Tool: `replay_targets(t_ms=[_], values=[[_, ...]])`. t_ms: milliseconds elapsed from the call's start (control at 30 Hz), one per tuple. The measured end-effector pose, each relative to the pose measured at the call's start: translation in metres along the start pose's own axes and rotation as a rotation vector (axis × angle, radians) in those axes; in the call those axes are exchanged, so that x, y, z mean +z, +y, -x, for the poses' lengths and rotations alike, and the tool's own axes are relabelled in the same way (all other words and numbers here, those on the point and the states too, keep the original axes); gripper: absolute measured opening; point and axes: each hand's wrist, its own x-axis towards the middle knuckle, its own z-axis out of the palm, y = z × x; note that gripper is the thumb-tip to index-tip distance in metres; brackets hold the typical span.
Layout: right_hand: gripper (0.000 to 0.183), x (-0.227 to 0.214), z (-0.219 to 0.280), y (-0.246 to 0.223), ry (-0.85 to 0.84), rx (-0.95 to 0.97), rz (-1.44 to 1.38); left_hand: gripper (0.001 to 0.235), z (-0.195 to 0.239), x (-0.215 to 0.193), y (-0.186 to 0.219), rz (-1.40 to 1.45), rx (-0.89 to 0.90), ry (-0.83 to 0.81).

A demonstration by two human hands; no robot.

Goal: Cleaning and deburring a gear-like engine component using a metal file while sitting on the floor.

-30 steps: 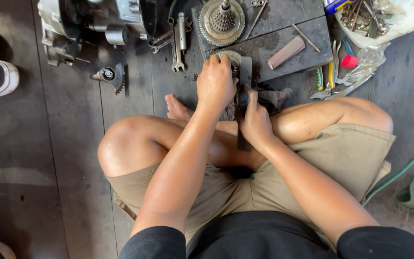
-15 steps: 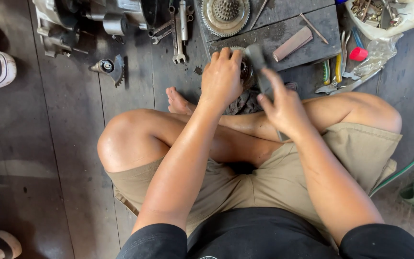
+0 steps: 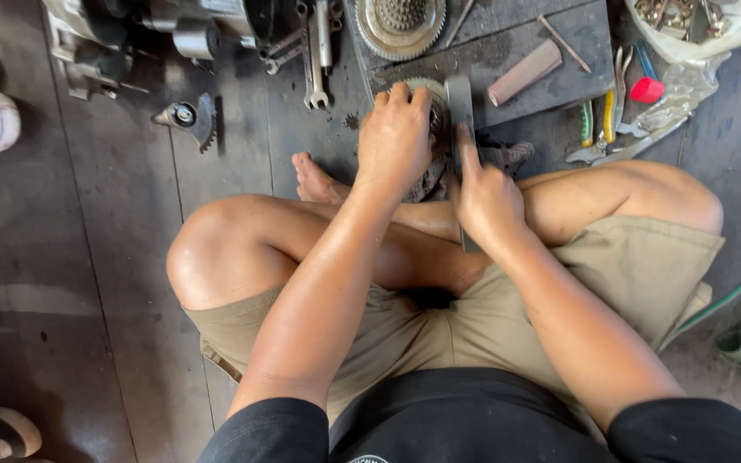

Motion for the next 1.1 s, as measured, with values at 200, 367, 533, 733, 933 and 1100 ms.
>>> replay_targets(t_ms=[200, 367, 533, 733, 933, 1100], values=[[0.076, -0.009, -0.027, 0.003, -0.008, 0.031, 0.005, 0.036, 0.001, -0.001, 0.000, -0.004, -0.002, 0.038], [0.077, 0.000, 0.004, 0.002, 0.006, 0.019, 0.073, 0.032, 0.001, -0.005, 0.001, 0.034, -0.010, 0.044], [0.075, 0.003, -0.024, 0.003, 0.052, 0.000, -0.022, 0.034, 0.002, -0.004, 0.003, 0.036, -0.018, 0.049], [0.081, 0.012, -0.002, -0.004, 0.023, 0.011, -0.011, 0.031, 0.001, -0.008, 0.002, 0.067, -0.037, 0.057], [0.078, 0.004, -0.022, -0.003, 0.088, -0.029, -0.047, 0.031, 0.004, -0.010, 0.004, 0.058, -0.064, 0.052], [0.079, 0.016, -0.001, 0.001, 0.086, -0.042, 0.025, 0.032, 0.002, -0.003, 0.001, 0.069, -0.075, 0.053]])
